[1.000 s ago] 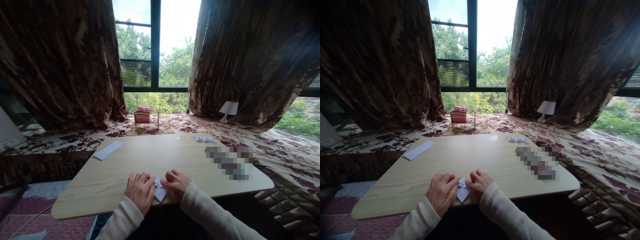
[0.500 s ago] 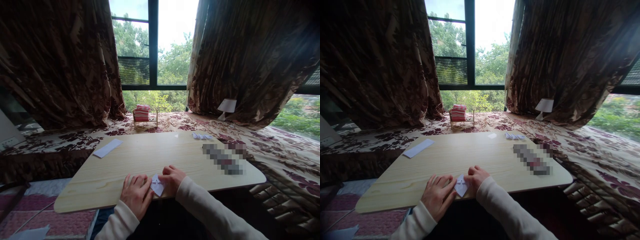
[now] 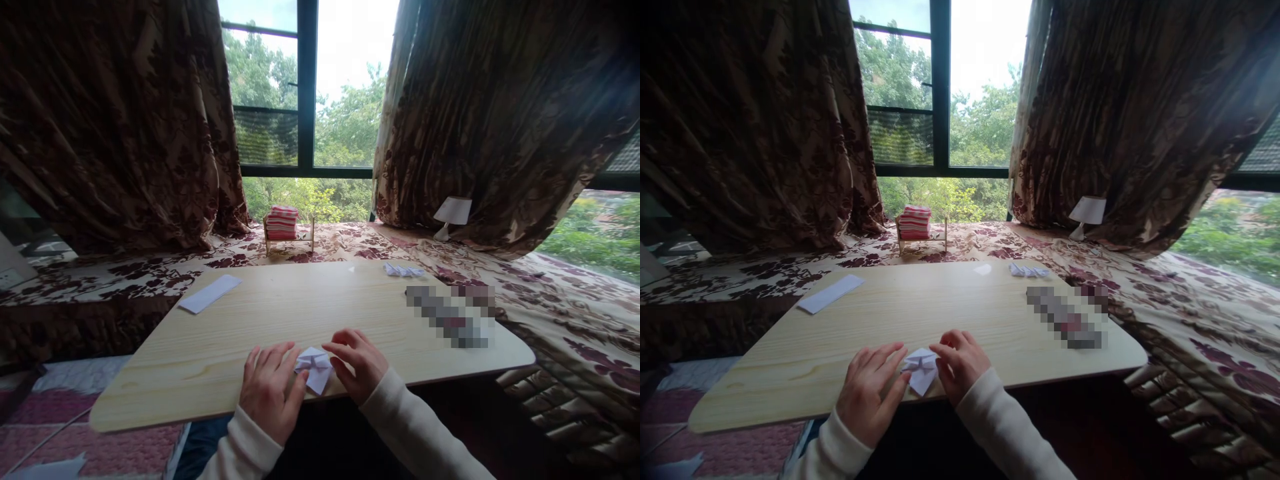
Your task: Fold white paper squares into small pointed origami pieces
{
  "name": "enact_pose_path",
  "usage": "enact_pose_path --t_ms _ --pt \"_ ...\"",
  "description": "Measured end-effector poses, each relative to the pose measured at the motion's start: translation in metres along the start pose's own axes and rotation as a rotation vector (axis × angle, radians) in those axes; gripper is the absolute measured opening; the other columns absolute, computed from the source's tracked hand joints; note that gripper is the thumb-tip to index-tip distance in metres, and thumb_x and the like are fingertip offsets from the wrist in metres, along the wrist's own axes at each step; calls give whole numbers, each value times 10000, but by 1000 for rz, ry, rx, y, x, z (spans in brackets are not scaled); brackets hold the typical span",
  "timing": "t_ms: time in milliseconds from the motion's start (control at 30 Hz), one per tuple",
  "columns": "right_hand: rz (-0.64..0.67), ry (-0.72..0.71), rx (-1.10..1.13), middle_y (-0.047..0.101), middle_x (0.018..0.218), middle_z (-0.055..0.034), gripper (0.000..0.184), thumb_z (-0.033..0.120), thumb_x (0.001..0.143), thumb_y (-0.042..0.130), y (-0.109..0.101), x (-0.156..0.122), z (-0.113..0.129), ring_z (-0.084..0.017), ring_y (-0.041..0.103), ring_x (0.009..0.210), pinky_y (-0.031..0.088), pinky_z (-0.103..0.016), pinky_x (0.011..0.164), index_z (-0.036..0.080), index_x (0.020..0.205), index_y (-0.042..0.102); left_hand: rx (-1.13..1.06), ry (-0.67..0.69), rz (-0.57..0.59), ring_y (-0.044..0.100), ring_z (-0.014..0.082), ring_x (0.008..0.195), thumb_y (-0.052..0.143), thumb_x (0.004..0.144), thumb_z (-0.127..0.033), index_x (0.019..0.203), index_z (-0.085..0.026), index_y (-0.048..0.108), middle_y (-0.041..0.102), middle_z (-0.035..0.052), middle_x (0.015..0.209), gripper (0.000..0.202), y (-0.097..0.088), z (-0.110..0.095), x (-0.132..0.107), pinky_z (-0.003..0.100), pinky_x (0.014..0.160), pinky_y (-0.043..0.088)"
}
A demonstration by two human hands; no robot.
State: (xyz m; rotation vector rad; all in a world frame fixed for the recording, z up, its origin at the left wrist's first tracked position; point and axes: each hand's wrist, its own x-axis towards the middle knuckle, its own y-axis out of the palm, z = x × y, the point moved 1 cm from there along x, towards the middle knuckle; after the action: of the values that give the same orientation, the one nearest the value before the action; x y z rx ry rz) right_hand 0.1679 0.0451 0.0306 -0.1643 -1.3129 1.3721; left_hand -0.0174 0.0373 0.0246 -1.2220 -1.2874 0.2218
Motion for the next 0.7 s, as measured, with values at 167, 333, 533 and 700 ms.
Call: enact_pose_path --t_ms 167,333,533,700 --pt "201 333 -76 591 723 -45 280 323 822 455 11 15 0 -158 540 705 415 -273 656 201 688 668 -17 -161 -34 521 199 820 439 803 -317 709 -221 621 615 33 795 227 13 1 15 421 852 328" --pt "313 428 -136 586 764 -21 111 307 716 584 14 23 4 -169 527 768 387 -271 672 214 735 643 16 -247 77 490 204 803 539 713 -261 633 -211 569 567 15 748 99 21 1 24 401 806 342" --pt "346 410 -88 590 760 -14 146 247 670 610 14 21 4 -163 513 766 381 -270 685 202 807 632 -1 -213 140 484 207 823 537 700 -220 641 -206 556 558 20 777 63 16 -5 20 403 805 341" --pt "379 364 -43 606 778 -22 173 219 656 607 14 18 15 -169 523 793 388 -274 712 199 825 638 -85 -127 120 484 198 817 510 701 -198 652 -206 531 555 21 806 54 8 -8 3 407 817 346"
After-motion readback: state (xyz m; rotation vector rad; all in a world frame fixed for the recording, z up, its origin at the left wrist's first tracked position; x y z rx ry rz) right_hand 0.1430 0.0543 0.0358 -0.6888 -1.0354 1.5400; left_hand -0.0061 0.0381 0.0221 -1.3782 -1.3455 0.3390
